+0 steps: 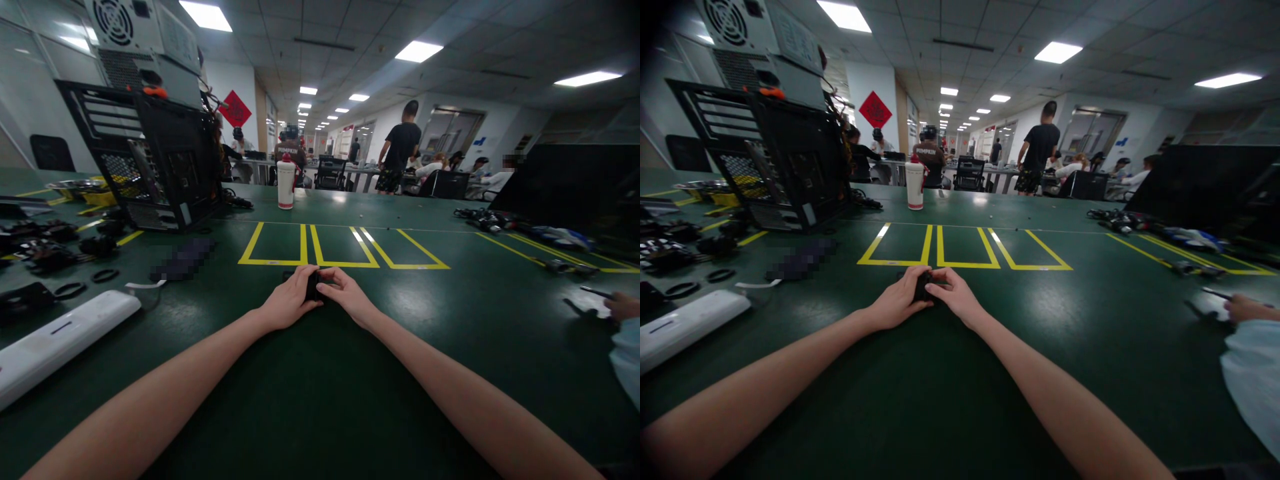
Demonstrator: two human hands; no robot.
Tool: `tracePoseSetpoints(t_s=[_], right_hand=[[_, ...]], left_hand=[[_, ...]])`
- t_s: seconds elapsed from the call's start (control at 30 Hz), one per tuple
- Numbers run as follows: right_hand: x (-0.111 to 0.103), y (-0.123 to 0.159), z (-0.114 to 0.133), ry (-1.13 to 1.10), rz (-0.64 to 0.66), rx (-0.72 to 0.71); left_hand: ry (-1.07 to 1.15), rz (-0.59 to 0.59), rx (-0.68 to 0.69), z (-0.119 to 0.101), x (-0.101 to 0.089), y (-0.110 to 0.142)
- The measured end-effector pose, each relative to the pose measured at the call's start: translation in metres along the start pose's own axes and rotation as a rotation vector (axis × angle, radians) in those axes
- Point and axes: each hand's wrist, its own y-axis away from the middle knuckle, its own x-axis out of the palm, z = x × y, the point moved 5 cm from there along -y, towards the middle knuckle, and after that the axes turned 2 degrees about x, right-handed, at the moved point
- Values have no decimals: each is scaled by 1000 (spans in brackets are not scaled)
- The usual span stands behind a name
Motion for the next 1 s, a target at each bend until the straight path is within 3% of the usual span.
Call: tracePoseSetpoints(t_s=[0.33, 0.63, 0.77, 1.0], right_hand=[[1, -1, -8, -76, 35, 16], [0, 1, -3, 10, -43, 5], [-1, 0, -3, 17, 16, 58], [1, 0, -1, -30, 64, 2]], left_hand=[[5, 3, -3, -1, 0, -1], [-14, 10, -9, 2, 2, -1], [-27, 10, -17, 2, 2, 0], [-7, 23, -9, -3, -3, -1]])
